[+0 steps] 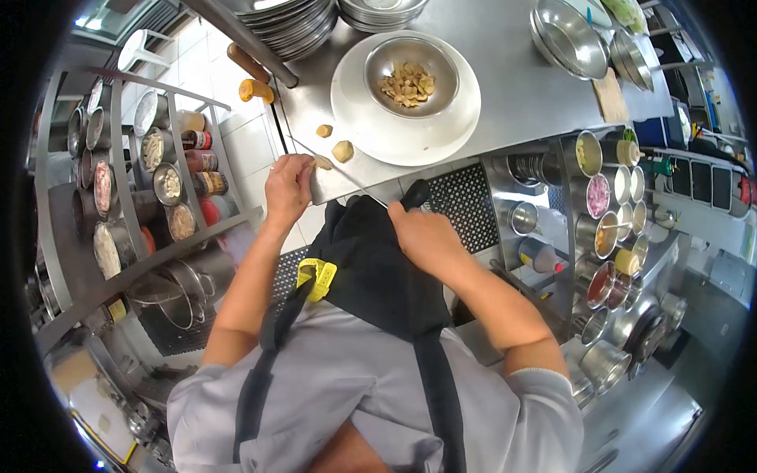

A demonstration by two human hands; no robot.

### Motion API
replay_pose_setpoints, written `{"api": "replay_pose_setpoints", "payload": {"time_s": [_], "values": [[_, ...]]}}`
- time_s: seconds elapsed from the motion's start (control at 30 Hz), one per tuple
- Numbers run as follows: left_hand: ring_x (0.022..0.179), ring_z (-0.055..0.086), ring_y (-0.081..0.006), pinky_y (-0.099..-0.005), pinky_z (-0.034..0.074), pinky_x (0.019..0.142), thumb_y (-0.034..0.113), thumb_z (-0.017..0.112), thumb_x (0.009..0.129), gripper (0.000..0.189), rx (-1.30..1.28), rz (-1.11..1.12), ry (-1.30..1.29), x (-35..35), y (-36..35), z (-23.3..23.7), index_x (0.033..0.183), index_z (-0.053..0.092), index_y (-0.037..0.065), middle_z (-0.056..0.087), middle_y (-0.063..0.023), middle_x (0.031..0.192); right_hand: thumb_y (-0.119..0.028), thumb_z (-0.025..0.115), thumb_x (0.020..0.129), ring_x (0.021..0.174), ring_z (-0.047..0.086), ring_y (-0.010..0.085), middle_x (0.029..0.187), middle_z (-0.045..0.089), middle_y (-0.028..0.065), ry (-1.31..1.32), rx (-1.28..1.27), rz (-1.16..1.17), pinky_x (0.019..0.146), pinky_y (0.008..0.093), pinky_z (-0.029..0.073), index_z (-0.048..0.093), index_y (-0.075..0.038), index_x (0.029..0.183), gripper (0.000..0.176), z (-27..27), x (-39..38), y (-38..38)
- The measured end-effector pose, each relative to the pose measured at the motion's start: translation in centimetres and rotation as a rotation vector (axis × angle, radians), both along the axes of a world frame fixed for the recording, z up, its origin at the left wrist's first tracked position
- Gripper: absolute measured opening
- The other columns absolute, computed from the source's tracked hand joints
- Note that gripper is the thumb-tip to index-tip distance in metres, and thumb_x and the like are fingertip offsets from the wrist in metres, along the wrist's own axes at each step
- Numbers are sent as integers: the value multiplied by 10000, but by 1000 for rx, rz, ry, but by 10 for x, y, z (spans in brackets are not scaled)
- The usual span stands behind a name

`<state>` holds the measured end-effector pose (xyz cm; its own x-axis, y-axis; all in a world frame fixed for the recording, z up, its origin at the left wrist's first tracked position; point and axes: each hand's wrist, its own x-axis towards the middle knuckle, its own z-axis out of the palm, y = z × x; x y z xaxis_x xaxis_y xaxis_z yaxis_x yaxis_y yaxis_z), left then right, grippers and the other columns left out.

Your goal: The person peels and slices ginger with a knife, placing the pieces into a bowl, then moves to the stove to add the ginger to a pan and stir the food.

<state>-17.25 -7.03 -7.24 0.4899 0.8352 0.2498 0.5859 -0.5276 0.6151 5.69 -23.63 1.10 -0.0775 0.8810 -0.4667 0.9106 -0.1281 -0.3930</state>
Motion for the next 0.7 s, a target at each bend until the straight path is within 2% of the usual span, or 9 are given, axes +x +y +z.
{"api": "replay_pose_setpoints", "payload": {"time_s": [0.13, 0.23, 0.33, 0.37, 0.47, 0.53, 0.7], "values": [[873, 644, -348, -422, 510, 796, 15, 674, 864, 118, -2, 11, -14, -1, -1, -3, 977, 690, 47, 688, -128, 932, -60, 487, 919, 771, 688, 418, 822, 668, 218, 10, 42, -26, 647, 535, 533, 456, -27, 1057, 145, -23, 1, 3], [888, 649, -342, -416, 517, 801, 15, 694, 851, 130, 125, -59, -49, -5, -1, -6, 977, 691, 47, 698, -122, 954, -65, 485, 923, 756, 686, 420, 815, 670, 213, 6, 65, -34, 645, 539, 532, 457, -26, 1066, 151, -29, 0, -1], [903, 655, -338, -413, 522, 813, 7, 703, 839, 148, 25, -115, -83, -2, -5, -5, 980, 693, 48, 704, -118, 974, -69, 483, 922, 826, 703, 416, 859, 697, 232, 15, -18, -42, 708, 532, 550, 488, -17, 1092, 177, -25, -3, 12], [914, 662, -322, -402, 530, 813, 69, 728, 851, 174, -14, -129, -76, -1, -8, -5, 1022, 699, 54, 707, -121, 988, -69, 480, 924, 831, 704, 417, 863, 700, 233, 12, -12, -32, 713, 533, 549, 489, -16, 1094, 179, -20, -4, 17], [887, 656, -318, -404, 533, 785, 94, 750, 835, 244, 10, -82, 3, 1, -9, -3, 1067, 681, 65, 692, -117, 989, -70, 475, 926, 840, 705, 419, 872, 704, 235, 4, 5, -25, 726, 534, 547, 491, -14, 1098, 182, -10, -5, 24], [920, 640, -343, -425, 519, 810, 64, 739, 821, 242, -81, -35, 25, 1, -10, -1, 1052, 669, 60, 681, -130, 981, -71, 479, 923, 836, 703, 418, 873, 703, 235, 3, 6, -31, 730, 532, 546, 493, -11, 1094, 182, -10, -3, 22], [910, 632, -352, -438, 505, 798, 57, 722, 829, 193, -94, -34, -59, 2, -8, 3, 1014, 668, 56, 661, -132, 932, -86, 517, 926, 765, 687, 408, 855, 672, 203, -40, 92, -51, 663, 513, 547, 496, -37, 1125, 205, 1, -3, 6]]}}
